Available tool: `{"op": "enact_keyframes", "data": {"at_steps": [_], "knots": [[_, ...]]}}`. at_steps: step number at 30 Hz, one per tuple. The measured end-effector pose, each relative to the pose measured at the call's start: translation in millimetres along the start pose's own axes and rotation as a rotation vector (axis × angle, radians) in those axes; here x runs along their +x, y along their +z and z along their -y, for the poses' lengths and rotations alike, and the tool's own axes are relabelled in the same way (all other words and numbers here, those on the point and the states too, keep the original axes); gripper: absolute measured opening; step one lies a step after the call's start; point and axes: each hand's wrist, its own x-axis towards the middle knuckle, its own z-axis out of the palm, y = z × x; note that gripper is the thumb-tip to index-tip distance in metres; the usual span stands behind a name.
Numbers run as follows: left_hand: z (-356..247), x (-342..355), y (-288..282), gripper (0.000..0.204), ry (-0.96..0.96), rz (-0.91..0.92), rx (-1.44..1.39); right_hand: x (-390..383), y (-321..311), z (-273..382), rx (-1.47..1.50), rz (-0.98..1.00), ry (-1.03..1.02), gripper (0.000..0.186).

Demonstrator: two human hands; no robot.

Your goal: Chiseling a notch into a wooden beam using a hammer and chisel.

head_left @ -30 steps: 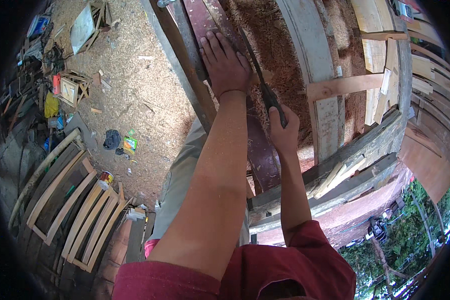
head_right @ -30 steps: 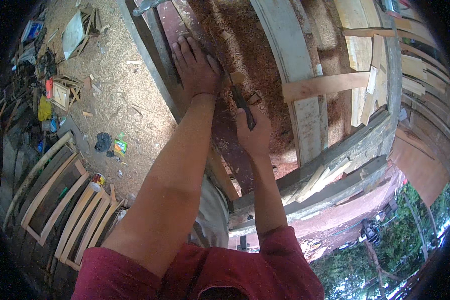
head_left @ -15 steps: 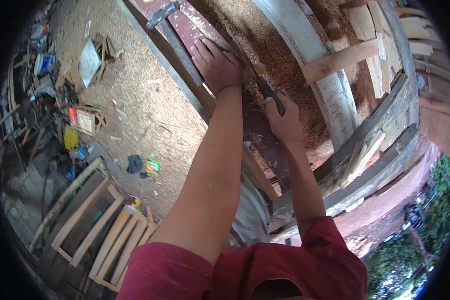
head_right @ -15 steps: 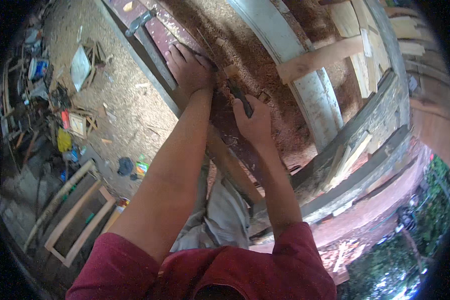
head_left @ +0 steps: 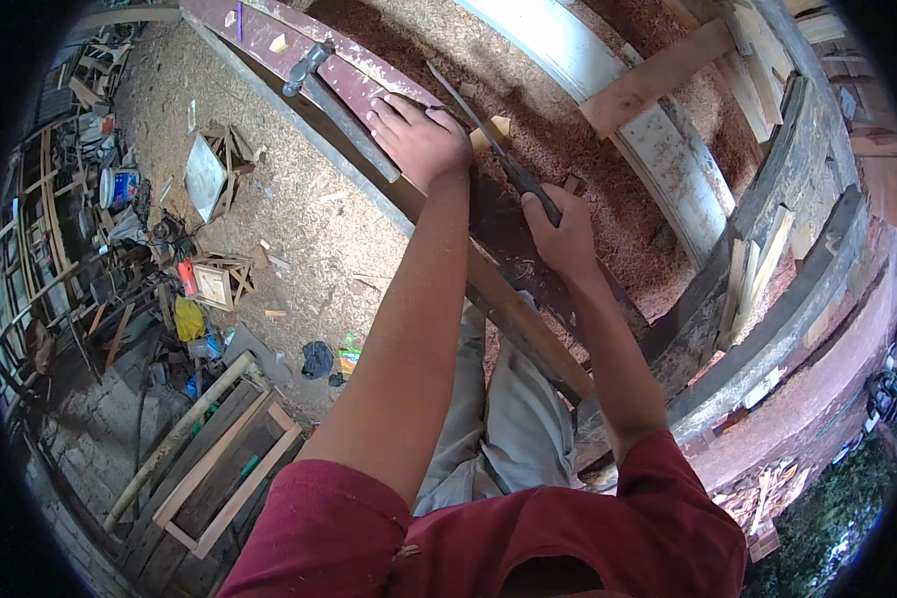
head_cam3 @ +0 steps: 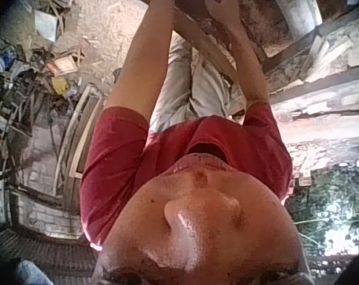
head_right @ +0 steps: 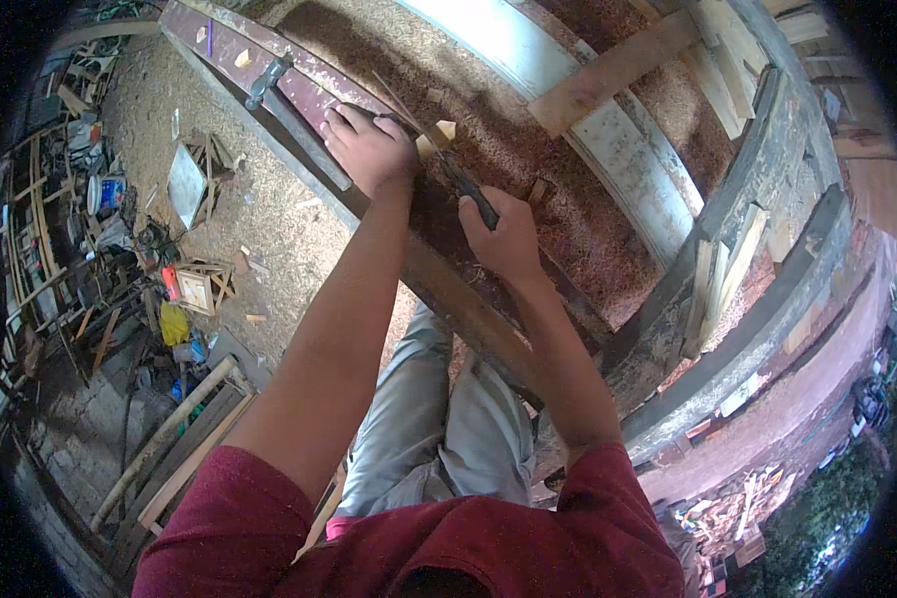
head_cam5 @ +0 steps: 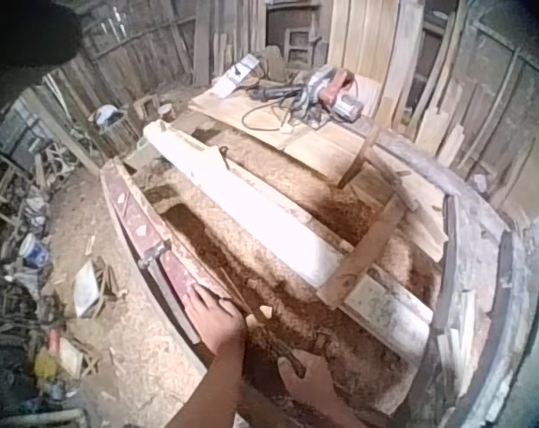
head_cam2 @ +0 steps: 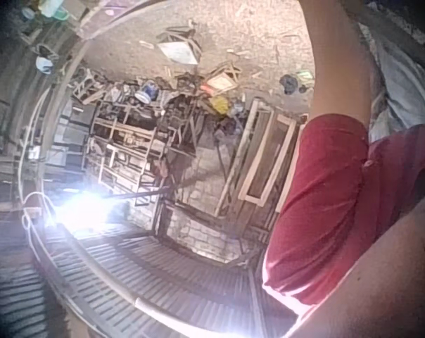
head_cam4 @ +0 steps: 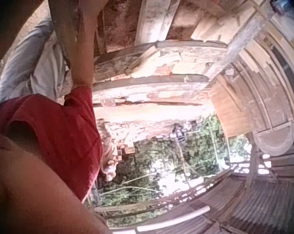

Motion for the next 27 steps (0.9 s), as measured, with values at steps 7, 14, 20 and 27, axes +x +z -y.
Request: {"op": "enact_keyframes", "data": {"at_steps": [7, 14, 20, 27], "knots": [[-1, 1, -3, 0.069, -0.019, 0.038, 0.02, -1, 0, -5, 0.03, 0.005, 0.006, 0.035], [-5, 0, -5, 0.07, -0.033, 0.046, 0.002, -1, -4, -5, 0.017, 0.023, 0.01, 0.036], [-3, 1, -6, 0.071, -0.022, 0.041, -0.013, 0, -5, -1, -0.001, 0.039, 0.051, 0.037], [-4, 1, -4, 0.072, -0.028, 0.047, -0.015, -4, -5, -2, -0.011, 0.029, 0.066, 0.038]]}}
